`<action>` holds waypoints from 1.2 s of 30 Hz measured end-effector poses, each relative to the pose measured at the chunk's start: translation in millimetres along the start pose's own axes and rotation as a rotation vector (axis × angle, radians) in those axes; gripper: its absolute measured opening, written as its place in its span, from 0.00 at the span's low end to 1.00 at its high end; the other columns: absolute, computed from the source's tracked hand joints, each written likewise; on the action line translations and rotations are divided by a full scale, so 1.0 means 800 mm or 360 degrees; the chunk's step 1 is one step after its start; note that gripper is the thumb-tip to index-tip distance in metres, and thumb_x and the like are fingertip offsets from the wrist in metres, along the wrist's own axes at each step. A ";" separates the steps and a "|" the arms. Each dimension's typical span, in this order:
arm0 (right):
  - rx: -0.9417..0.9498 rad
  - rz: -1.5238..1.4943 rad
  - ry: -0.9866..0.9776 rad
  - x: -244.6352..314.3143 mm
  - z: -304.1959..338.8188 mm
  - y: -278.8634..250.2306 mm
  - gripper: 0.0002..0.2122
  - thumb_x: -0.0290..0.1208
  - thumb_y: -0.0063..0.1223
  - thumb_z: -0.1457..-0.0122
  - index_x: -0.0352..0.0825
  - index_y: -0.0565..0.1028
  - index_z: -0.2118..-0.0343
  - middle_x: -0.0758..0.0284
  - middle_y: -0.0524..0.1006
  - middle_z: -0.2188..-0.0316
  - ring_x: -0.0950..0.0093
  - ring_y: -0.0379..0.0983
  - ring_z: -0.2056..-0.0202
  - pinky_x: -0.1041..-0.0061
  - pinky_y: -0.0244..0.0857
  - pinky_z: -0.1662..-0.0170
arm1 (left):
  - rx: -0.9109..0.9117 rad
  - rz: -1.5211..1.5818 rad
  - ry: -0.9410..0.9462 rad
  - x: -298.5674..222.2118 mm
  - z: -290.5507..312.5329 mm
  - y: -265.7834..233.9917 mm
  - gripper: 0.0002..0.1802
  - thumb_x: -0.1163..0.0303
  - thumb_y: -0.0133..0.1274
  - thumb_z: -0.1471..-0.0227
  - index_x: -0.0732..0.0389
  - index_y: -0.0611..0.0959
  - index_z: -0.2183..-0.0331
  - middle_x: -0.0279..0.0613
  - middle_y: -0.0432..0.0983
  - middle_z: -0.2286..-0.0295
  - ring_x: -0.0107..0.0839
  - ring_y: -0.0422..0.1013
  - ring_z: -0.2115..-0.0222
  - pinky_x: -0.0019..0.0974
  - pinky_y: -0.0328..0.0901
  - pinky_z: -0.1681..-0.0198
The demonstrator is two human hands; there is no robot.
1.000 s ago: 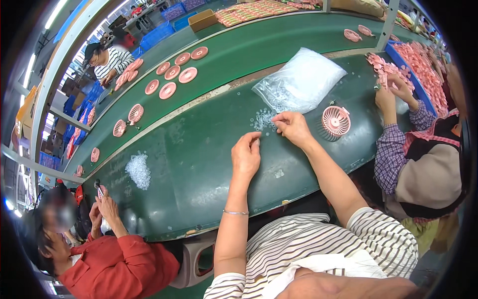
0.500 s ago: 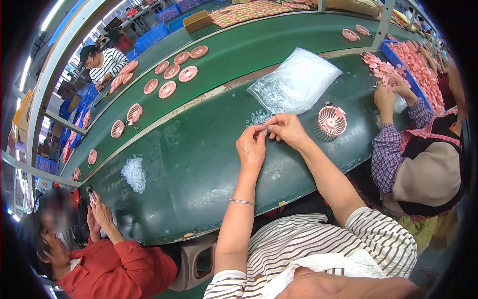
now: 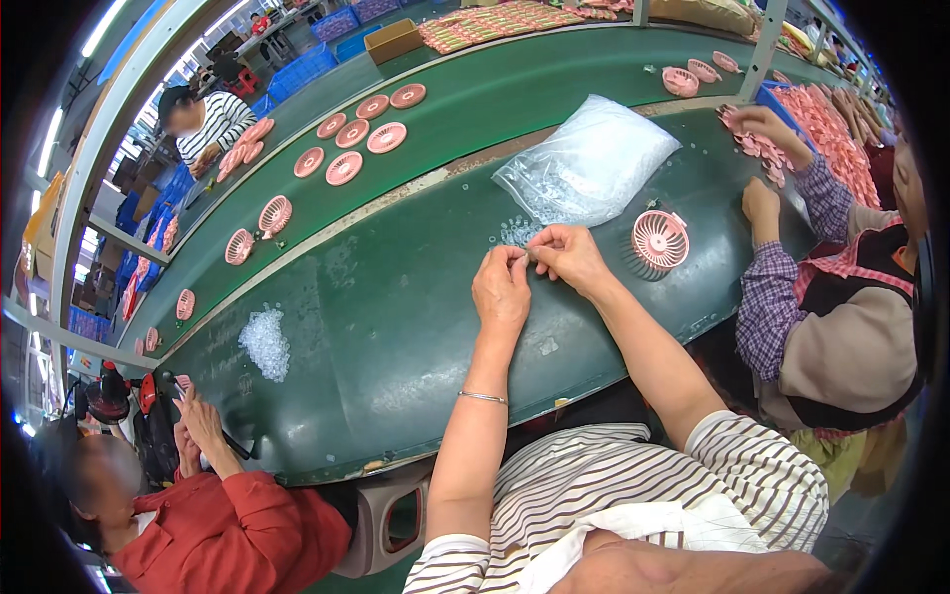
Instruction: The person assembles mini fan components on an assembly line by fitting small electronic parts and plastic casings together by hand and placing the assembled units onto the conveyor table.
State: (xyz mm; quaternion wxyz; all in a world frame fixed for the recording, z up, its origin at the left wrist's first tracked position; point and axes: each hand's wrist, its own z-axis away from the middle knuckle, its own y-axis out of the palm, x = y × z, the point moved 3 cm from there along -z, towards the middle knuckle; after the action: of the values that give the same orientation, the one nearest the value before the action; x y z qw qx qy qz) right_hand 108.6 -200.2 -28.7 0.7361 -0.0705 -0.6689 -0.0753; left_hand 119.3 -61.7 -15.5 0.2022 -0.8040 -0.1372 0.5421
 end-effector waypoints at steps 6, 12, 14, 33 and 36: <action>-0.0060 -0.0052 -0.0048 -0.006 -0.002 0.000 0.05 0.22 0.52 0.52 0.29 0.75 0.71 0.68 0.74 0.81 0.83 0.68 0.83 0.85 0.59 0.84 | -0.0074 -0.0017 0.0139 0.006 0.000 0.008 0.03 0.75 0.52 0.52 0.64 0.76 0.73 0.47 0.75 0.75 0.41 0.73 0.74 0.38 0.66 0.69; -0.0188 -0.0131 -0.0008 -0.004 -0.007 -0.005 0.05 0.22 0.49 0.50 0.31 0.74 0.69 0.68 0.74 0.80 0.83 0.66 0.84 0.84 0.57 0.85 | 0.0042 -0.0099 0.0082 0.012 -0.036 -0.010 0.07 0.71 0.50 0.50 0.64 0.78 0.69 0.49 0.76 0.74 0.39 0.74 0.74 0.38 0.67 0.69; -0.0182 -0.0128 0.0002 -0.005 -0.008 -0.009 0.04 0.22 0.49 0.49 0.31 0.73 0.69 0.67 0.74 0.79 0.83 0.67 0.83 0.84 0.58 0.84 | -0.0126 -0.0057 0.0086 0.022 -0.067 -0.025 0.08 0.71 0.48 0.49 0.62 0.78 0.66 0.51 0.75 0.72 0.45 0.73 0.71 0.41 0.67 0.66; 0.0071 -0.0270 0.0212 0.017 0.012 0.010 0.04 0.18 0.52 0.47 0.27 0.73 0.68 0.63 0.77 0.75 0.80 0.73 0.77 0.83 0.68 0.75 | -0.0950 0.0821 -0.0997 0.313 -0.338 -0.253 0.21 0.66 0.31 0.41 0.78 0.65 0.57 0.63 0.68 0.62 0.51 0.76 0.78 0.43 0.75 0.80; 0.0079 -0.0288 0.0192 0.015 0.009 0.008 0.05 0.17 0.52 0.47 0.25 0.74 0.67 0.62 0.77 0.73 0.78 0.75 0.74 0.81 0.71 0.71 | -0.1149 0.0175 -0.0917 0.301 -0.331 -0.253 0.23 0.65 0.37 0.42 0.80 0.75 0.71 0.55 0.76 0.77 0.41 0.76 0.83 0.38 0.75 0.80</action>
State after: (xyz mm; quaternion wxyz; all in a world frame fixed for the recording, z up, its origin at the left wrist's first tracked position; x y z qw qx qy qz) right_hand 104.4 -192.9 -15.9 0.7668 0.0131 -0.6287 -0.1289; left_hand 454.6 175.6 -28.7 -0.1660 -0.6457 -0.3248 0.6709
